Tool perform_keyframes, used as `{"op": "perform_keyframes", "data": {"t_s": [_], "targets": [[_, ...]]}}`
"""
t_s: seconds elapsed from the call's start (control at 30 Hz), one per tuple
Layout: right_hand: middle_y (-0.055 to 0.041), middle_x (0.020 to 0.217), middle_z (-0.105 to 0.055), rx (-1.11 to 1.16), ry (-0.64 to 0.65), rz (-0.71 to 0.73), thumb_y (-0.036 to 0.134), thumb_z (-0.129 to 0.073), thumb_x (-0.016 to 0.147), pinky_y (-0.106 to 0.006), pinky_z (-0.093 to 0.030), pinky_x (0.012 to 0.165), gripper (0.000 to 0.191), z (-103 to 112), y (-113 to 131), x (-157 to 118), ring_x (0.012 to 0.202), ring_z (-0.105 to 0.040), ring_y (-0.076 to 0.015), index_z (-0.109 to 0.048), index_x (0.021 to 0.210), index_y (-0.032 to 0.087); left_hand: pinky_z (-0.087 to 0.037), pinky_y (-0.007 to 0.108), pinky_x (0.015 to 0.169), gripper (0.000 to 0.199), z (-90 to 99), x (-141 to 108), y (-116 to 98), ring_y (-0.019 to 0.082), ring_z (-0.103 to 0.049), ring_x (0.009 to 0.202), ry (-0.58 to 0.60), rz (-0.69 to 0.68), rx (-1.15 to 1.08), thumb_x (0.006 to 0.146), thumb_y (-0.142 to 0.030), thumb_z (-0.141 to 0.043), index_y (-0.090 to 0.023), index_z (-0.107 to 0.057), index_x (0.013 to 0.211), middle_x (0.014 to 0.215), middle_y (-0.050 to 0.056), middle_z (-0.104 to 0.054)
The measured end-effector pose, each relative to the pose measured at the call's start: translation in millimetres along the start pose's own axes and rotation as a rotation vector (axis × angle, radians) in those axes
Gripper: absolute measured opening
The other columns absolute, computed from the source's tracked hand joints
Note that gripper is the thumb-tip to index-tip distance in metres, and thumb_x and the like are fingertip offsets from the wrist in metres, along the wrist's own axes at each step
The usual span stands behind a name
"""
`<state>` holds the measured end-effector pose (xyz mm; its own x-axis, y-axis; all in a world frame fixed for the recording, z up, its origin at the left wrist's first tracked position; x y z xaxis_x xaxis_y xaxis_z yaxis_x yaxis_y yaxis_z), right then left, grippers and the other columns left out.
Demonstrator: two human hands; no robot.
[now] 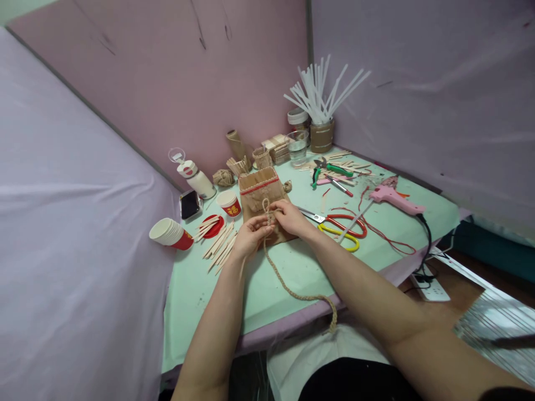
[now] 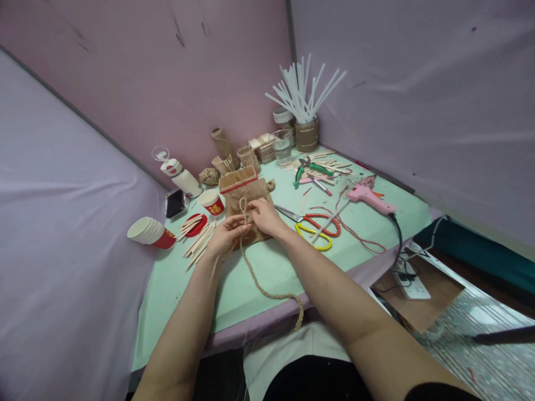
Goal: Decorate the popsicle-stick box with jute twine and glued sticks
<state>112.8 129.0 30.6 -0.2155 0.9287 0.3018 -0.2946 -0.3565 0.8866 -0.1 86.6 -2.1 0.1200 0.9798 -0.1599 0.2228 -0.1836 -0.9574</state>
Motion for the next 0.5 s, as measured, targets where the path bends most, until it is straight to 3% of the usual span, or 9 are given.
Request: {"op": "perform_keyframes", "data": {"t_s": [0.1,0.27,0.37,0.5], "targets": [[-0.0063,0.100,-0.061,0.065,-0.005,-0.060,0.005,-0.043,0.069,-0.028,-0.039,0.089,0.031,1.5,-1.6,-0.2,0.096,-0.055,-0.0152,-0.064,0.089,0.016,-0.051,0.033,0.073,0.042,6.9,2.4,1.7,0.017,-0.066,0.074,-0.048,-0.021,0.023,0.051,-0.018,-0.082,-0.013,-0.063,0.088,0.079,0.006,-0.070],[-0.0014,0.077,-0.063,0.303,0.067,-0.204,0.020,-0.050,0.072,-0.024,-0.045,0.065,0.018,-5.8,-0.9,-5.9,0.064,-0.055,-0.0117,-0.062,0.085,0.016,-0.050,0.035,0.078,0.044,5.0,4.7,1.9,0.018,-0.065,0.077,-0.024,-0.058,0.059,0.051,-0.019,-0.082,-0.013,-0.064,0.090,0.084,0.007,-0.070],[0.0008,0.067,-0.060,0.365,0.068,-0.172,0.028,-0.055,0.071,-0.023,-0.043,0.064,0.014,-5.5,3.8,-6.9,0.064,-0.053,-0.0111,-0.060,0.072,0.015,-0.049,0.031,0.077,0.038,5.0,3.6,-1.5,0.016,-0.064,0.074,-0.056,-0.070,0.066,0.054,-0.024,-0.081,-0.012,-0.066,0.088,0.082,0.006,-0.070],[0.0011,0.068,-0.060,0.392,0.104,-0.162,0.032,-0.056,0.069,-0.022,-0.040,0.062,0.018,-10.0,2.7,-7.6,0.066,-0.052,-0.0109,-0.060,0.071,0.015,-0.048,0.022,0.064,0.031,7.4,1.0,-5.9,0.011,-0.060,0.065,-0.128,-0.069,0.052,0.059,-0.030,-0.078,-0.012,-0.068,0.081,0.072,0.004,-0.067]]}}
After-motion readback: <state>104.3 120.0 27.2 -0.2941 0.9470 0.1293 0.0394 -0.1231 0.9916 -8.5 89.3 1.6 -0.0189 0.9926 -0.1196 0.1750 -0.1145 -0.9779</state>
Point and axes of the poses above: each hand's wrist, its own x-axis towards the middle knuckle, its own z-axis out of the back of the hand, y = z × x, the point moved 10 cm from there along x, towards the middle knuckle
